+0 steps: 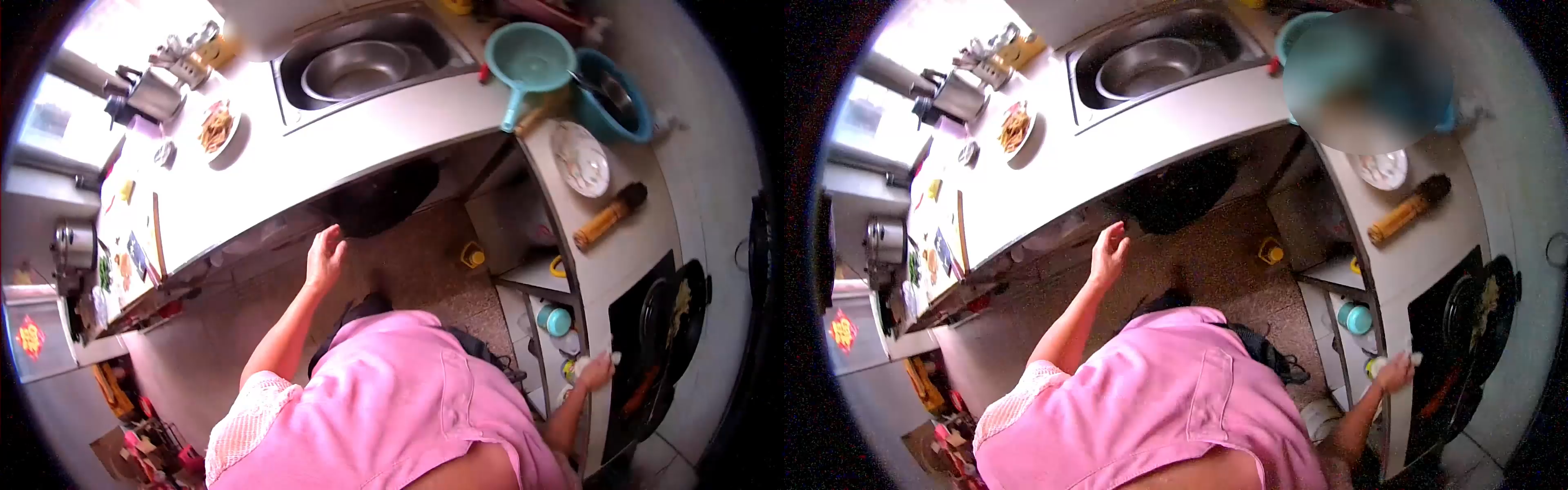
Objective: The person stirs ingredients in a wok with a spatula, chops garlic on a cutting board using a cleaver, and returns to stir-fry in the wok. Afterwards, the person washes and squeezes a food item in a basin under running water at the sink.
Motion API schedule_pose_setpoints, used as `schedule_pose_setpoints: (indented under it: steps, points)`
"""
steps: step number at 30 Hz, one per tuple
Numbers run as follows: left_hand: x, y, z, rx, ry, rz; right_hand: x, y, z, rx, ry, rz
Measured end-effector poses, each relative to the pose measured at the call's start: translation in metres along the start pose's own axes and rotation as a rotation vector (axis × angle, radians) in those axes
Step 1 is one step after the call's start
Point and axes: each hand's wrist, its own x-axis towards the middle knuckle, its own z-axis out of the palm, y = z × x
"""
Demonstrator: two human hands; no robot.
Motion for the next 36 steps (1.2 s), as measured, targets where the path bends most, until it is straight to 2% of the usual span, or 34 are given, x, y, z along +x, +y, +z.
schedule_pose_setpoints:
  steps: [3, 5, 7, 9, 10, 12, 13, 15, 16, 19, 21, 23, 24, 27, 28, 29, 31, 32, 35, 36]
  points:
    - [0.024, -0.019, -0.041, -0.126, 0.076, -0.094, 0.011, -0.108, 0.007, 0.219, -0.069, -0.157]
    - [0.036, -0.031, -0.068, -0.144, 0.142, -0.130, 0.013, -0.159, 0.032, 0.323, 0.012, -0.414]
    - [0.046, -0.050, -0.090, -0.143, 0.286, -0.103, 0.000, -0.254, -0.008, 0.495, -0.319, -0.273]
    - [0.056, -0.053, -0.113, -0.096, 0.403, -0.228, -0.010, -0.330, -0.016, 0.760, -0.478, -0.238]
    - [0.060, -0.056, -0.122, -0.071, 0.461, -0.244, -0.018, -0.372, -0.026, 0.808, -0.432, -0.316]
    - [0.068, -0.066, -0.130, -0.101, 0.498, -0.277, -0.023, -0.453, -0.063, 0.979, -0.585, -0.403]
    - [0.073, -0.070, -0.130, -0.137, 0.512, -0.283, -0.022, -0.489, -0.068, 1.256, -0.748, -0.271]
    - [0.084, -0.070, -0.123, -0.203, 0.528, -0.284, -0.014, -0.552, -0.087, 1.539, -1.048, -0.122]
    - [0.091, -0.062, -0.117, -0.286, 0.492, -0.286, -0.011, -0.580, -0.097, 1.650, -1.253, -0.091]
    - [0.122, -0.007, -0.090, -0.420, 0.296, -0.292, -0.022, -0.656, -0.100, 1.680, -1.391, -0.040]
    - [0.151, 0.031, -0.063, -0.594, 0.115, -0.214, -0.039, -0.701, -0.104, 1.546, -1.363, -0.186]
    - [0.190, 0.080, -0.047, -0.846, -0.011, -0.311, -0.056, -0.732, -0.109, 1.594, -1.471, -0.224]
    - [0.208, 0.095, -0.041, -0.877, -0.092, -0.308, -0.061, -0.745, -0.109, 1.600, -1.544, -0.290]
    - [0.260, 0.114, -0.023, -1.024, -0.038, -0.273, -0.065, -0.772, -0.112, 1.559, -1.705, -0.511]
    - [0.276, 0.118, -0.025, -1.025, -0.002, -0.310, -0.059, -0.778, -0.123, 1.439, -1.678, -0.683]
    - [0.288, 0.118, -0.026, -0.951, 0.084, -0.354, -0.056, -0.790, -0.109, 1.373, -1.488, -1.027]
    - [0.307, 0.107, -0.029, -0.966, 0.055, -0.397, -0.035, -0.813, -0.111, 1.210, -1.341, -1.391]
    - [0.316, 0.104, -0.030, -0.971, 0.044, -0.358, -0.018, -0.826, -0.118, 1.107, -1.259, -1.507]
    - [0.343, 0.104, -0.030, -1.006, 0.026, -0.364, 0.026, -0.891, -0.102, 1.131, -1.176, -1.266]
    - [0.355, 0.097, -0.027, -0.982, -0.012, -0.355, 0.042, -0.921, -0.082, 1.197, -1.057, -1.233]
